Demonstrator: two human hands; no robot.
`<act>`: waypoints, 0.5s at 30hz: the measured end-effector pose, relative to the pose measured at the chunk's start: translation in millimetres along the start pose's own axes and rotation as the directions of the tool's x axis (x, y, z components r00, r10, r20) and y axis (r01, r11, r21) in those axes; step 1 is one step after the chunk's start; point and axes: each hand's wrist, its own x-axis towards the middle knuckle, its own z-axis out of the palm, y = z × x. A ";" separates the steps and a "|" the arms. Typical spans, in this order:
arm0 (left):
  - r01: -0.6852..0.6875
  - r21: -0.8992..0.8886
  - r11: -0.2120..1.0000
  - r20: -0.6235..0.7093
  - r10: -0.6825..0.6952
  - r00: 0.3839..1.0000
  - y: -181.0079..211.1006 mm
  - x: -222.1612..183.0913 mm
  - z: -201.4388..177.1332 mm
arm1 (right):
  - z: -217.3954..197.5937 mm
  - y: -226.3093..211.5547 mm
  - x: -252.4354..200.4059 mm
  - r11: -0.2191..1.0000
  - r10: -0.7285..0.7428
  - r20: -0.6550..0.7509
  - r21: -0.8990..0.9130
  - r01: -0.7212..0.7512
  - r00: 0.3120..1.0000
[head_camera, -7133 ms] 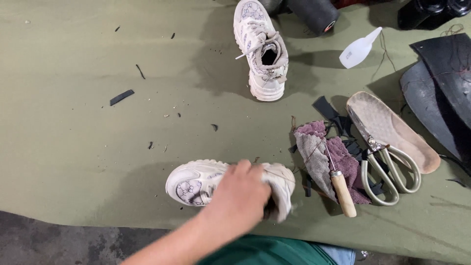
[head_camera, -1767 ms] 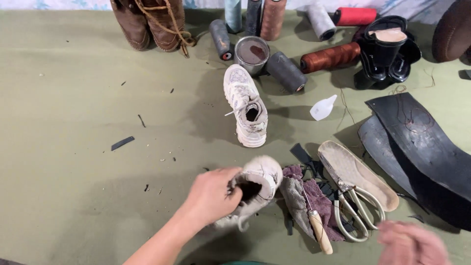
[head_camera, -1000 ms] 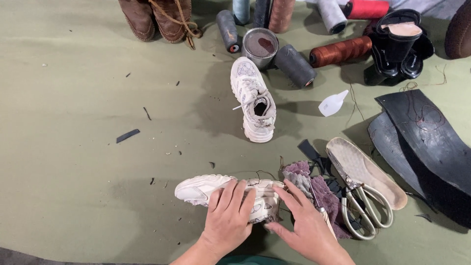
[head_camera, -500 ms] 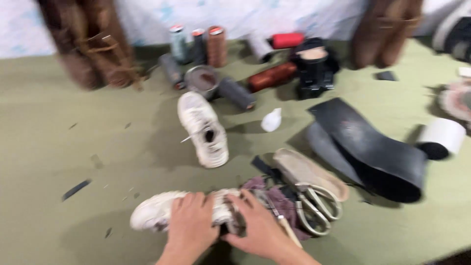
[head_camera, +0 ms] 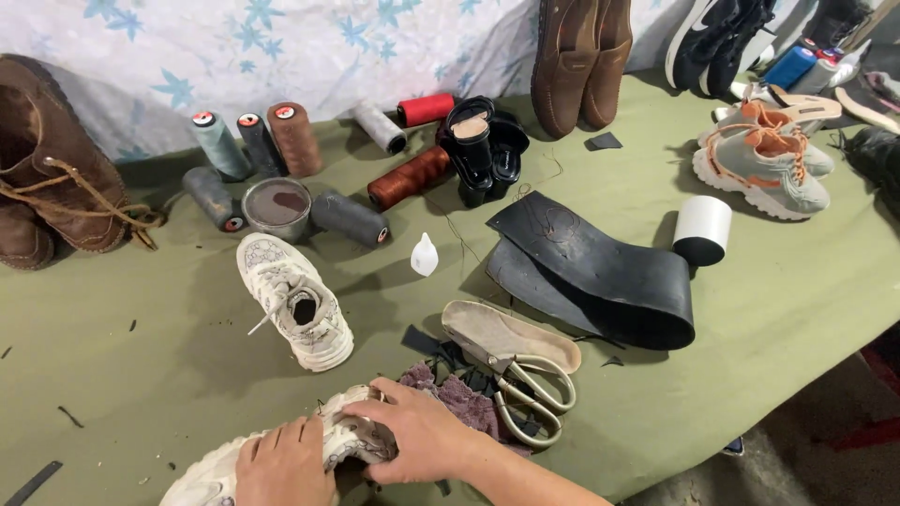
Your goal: Hand-sewing the sole of a white sneaker using a sewing awl and thread on a repair workbench.
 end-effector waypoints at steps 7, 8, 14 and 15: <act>-0.101 0.216 0.971 0.780 -0.109 0.616 -2.3 31.2 -56.8 | -2.9 11.1 6.7 0.988 -0.148 -0.027 -0.057 0.146 0.989; -0.085 0.265 0.960 0.763 -0.155 0.628 -3.9 29.0 -52.2 | -6.2 9.4 6.0 0.990 -0.138 -0.015 -0.036 0.138 0.990; 0.022 0.032 0.999 -0.088 -0.019 0.996 -10.4 1.7 -9.3 | -7.6 12.9 12.9 0.990 -0.135 0.005 -0.033 0.135 0.991; 0.022 0.034 0.999 -0.088 -0.019 0.996 -11.7 0.7 -7.6 | -6.1 12.3 14.3 0.990 -0.136 0.005 -0.031 0.136 0.991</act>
